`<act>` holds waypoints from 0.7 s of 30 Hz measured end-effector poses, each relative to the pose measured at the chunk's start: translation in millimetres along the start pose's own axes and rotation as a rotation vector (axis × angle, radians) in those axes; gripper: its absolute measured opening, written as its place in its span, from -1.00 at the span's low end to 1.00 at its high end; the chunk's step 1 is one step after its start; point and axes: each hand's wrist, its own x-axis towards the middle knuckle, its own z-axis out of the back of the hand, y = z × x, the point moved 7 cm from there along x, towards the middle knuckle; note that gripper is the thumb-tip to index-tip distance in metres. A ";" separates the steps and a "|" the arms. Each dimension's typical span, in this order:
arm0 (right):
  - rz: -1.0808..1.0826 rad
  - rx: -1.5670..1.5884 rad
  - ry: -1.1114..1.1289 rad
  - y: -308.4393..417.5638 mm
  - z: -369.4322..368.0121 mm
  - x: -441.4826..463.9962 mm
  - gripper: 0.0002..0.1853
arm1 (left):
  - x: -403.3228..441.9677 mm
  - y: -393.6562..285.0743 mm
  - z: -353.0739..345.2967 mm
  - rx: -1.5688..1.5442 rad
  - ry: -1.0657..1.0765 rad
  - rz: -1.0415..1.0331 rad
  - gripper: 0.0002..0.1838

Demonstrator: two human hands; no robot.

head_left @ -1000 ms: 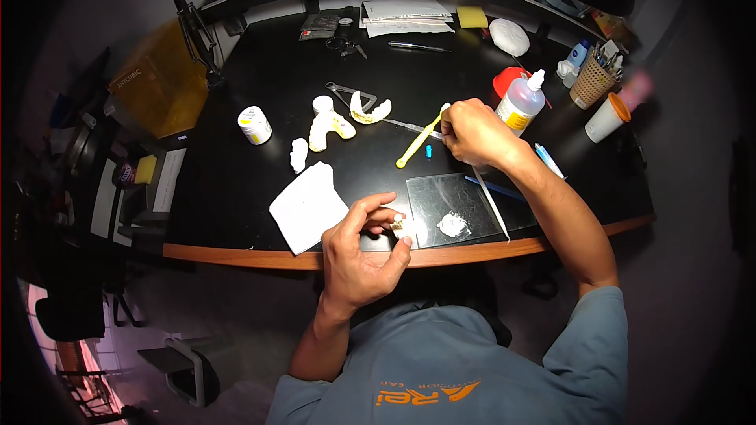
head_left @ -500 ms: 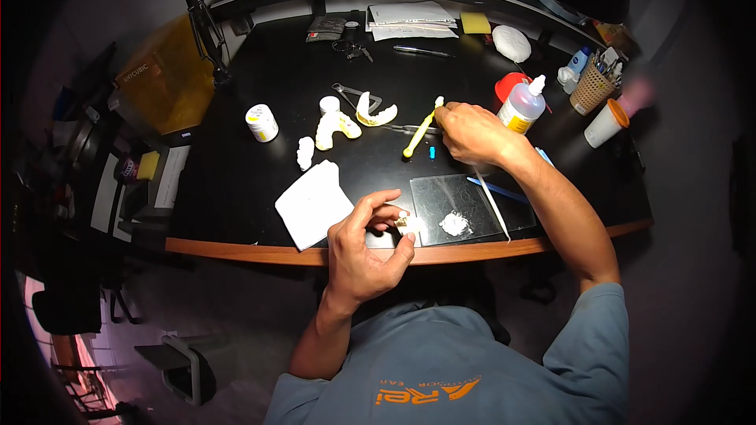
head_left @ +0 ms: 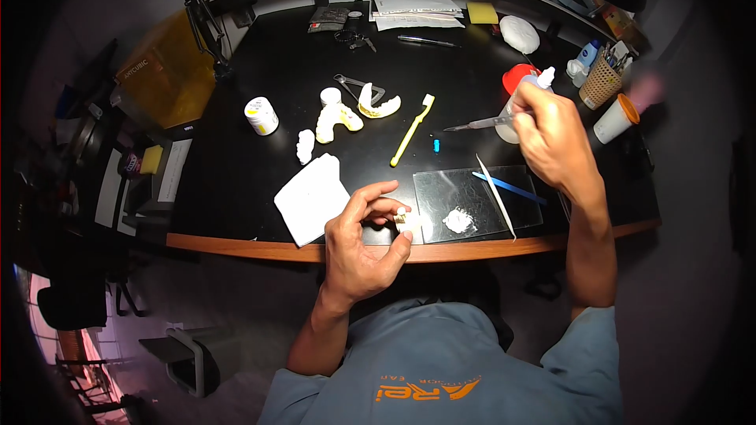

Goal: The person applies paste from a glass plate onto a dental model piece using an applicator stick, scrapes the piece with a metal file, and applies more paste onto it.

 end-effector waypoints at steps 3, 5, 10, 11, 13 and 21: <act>-0.141 0.361 0.018 15.9 10.6 -32.4 -0.92 | -1.1 2.0 0.4 -0.034 0.037 0.001 -0.23; -0.133 0.660 0.086 29.0 -6.8 -54.7 -0.92 | -3.3 5.1 -0.7 -0.071 0.048 -0.040 -0.11; -0.180 1.030 0.275 48.1 -63.6 -88.9 -0.88 | -3.8 4.5 -3.4 -0.158 0.048 -0.063 0.07; -0.210 1.085 0.275 47.5 -69.9 -91.5 -0.88 | -4.9 6.2 -3.4 -0.183 0.047 -0.061 0.10; -0.262 1.193 0.279 45.8 -80.4 -93.2 -0.87 | -5.4 6.9 -2.8 -0.221 0.048 -0.050 0.14; -0.270 1.198 0.283 47.9 -88.5 -93.2 -0.85 | -4.8 2.0 -1.5 -0.388 0.084 0.003 0.22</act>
